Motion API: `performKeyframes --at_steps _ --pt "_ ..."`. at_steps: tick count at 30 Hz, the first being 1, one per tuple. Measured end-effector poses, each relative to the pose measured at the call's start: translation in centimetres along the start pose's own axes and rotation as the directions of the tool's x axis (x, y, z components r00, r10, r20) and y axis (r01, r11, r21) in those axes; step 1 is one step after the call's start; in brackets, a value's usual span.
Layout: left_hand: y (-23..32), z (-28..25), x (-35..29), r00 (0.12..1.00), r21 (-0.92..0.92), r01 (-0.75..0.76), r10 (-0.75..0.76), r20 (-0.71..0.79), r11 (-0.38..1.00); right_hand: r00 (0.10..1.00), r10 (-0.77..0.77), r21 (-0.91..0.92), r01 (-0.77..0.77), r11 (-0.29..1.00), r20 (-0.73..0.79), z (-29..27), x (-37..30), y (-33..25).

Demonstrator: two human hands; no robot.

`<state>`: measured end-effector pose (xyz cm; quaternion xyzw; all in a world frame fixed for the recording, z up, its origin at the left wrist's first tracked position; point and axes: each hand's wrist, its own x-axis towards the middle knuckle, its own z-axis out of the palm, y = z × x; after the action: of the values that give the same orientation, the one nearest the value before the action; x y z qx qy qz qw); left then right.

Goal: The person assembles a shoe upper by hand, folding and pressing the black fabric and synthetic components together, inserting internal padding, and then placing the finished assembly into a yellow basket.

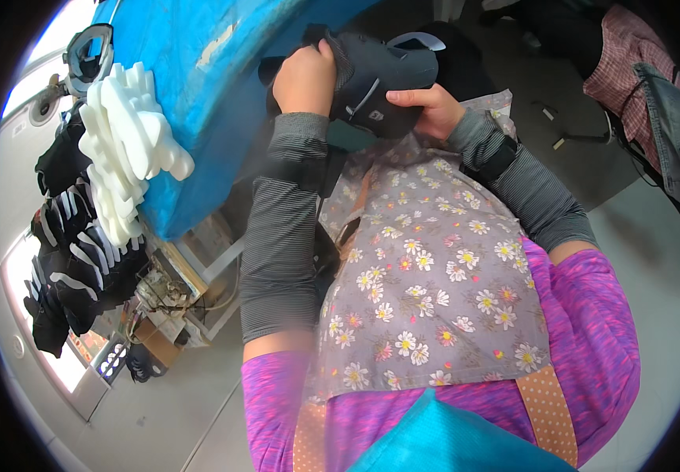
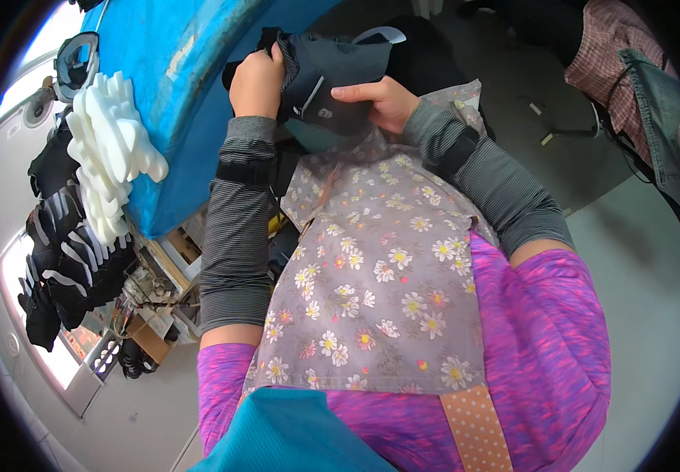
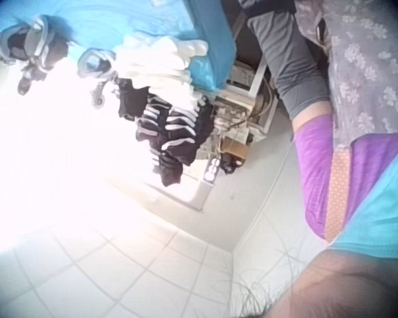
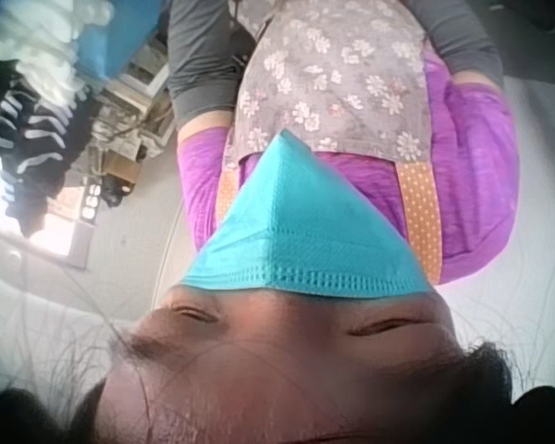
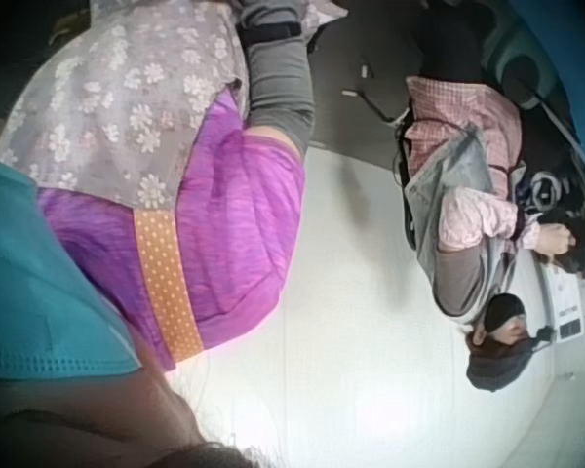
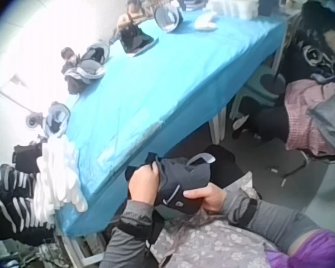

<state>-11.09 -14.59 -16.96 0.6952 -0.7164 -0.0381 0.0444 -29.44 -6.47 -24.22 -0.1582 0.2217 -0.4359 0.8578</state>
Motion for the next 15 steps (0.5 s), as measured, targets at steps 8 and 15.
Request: performKeyframes --at_steps 8,15 --pt "-1.5 1.5 0.2 0.940 -0.007 -0.261 0.255 0.226 0.965 1.000 -0.007 -0.092 0.008 0.996 0.005 0.4 -0.2 -0.6" --pt "-3.4 1.9 -0.1 0.934 0.083 -0.347 0.336 0.118 0.934 0.993 0.119 0.098 -0.120 0.988 0.013 0.5 1.0 0.7"
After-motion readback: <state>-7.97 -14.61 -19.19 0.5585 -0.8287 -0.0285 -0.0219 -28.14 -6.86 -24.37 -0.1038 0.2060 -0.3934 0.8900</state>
